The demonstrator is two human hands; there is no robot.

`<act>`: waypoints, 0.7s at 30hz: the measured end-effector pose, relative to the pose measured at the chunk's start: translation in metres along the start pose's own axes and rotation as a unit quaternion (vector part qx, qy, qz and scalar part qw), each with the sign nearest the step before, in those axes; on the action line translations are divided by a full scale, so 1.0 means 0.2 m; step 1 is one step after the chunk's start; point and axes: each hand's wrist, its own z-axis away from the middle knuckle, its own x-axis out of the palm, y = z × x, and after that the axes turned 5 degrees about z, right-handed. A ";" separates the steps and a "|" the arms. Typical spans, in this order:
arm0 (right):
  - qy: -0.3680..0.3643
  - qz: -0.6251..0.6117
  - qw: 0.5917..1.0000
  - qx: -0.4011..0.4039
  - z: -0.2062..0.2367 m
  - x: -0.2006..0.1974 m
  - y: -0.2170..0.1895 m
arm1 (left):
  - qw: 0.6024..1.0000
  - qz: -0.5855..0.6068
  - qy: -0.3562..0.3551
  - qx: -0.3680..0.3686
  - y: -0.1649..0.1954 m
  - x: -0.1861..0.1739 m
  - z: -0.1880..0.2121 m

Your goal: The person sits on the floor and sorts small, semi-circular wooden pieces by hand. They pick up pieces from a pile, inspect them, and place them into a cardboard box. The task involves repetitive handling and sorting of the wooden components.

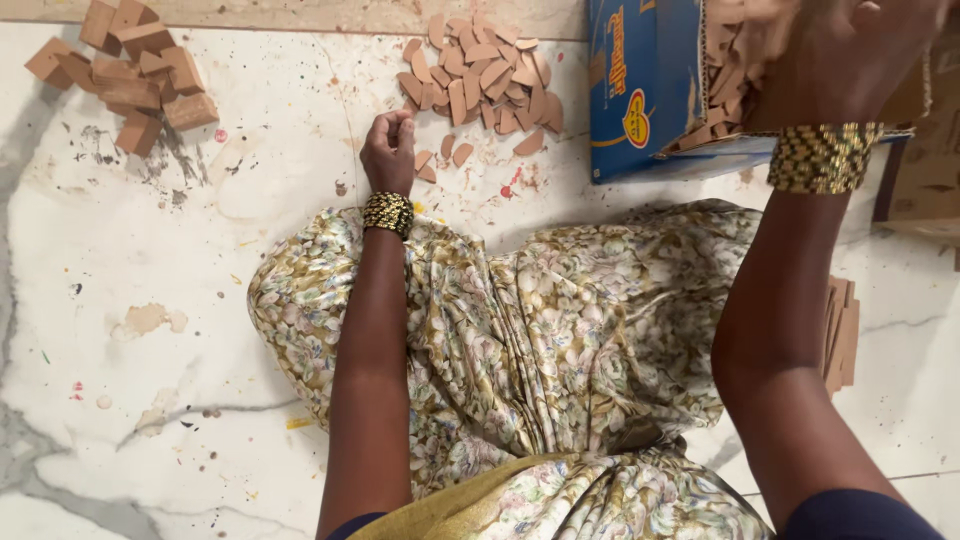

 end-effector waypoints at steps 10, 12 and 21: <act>-0.085 -0.151 0.952 -0.252 0.50 0.05 -0.68 | 0.945 -0.289 -0.116 0.100 0.00 -0.14 0.12; -0.083 -0.125 0.940 -0.307 0.63 0.19 -0.78 | 0.926 -0.328 -0.167 0.087 0.00 -0.15 0.17; -0.087 0.008 0.898 -0.431 0.95 0.43 -0.77 | 0.923 -0.311 -0.224 0.027 0.00 -0.05 0.16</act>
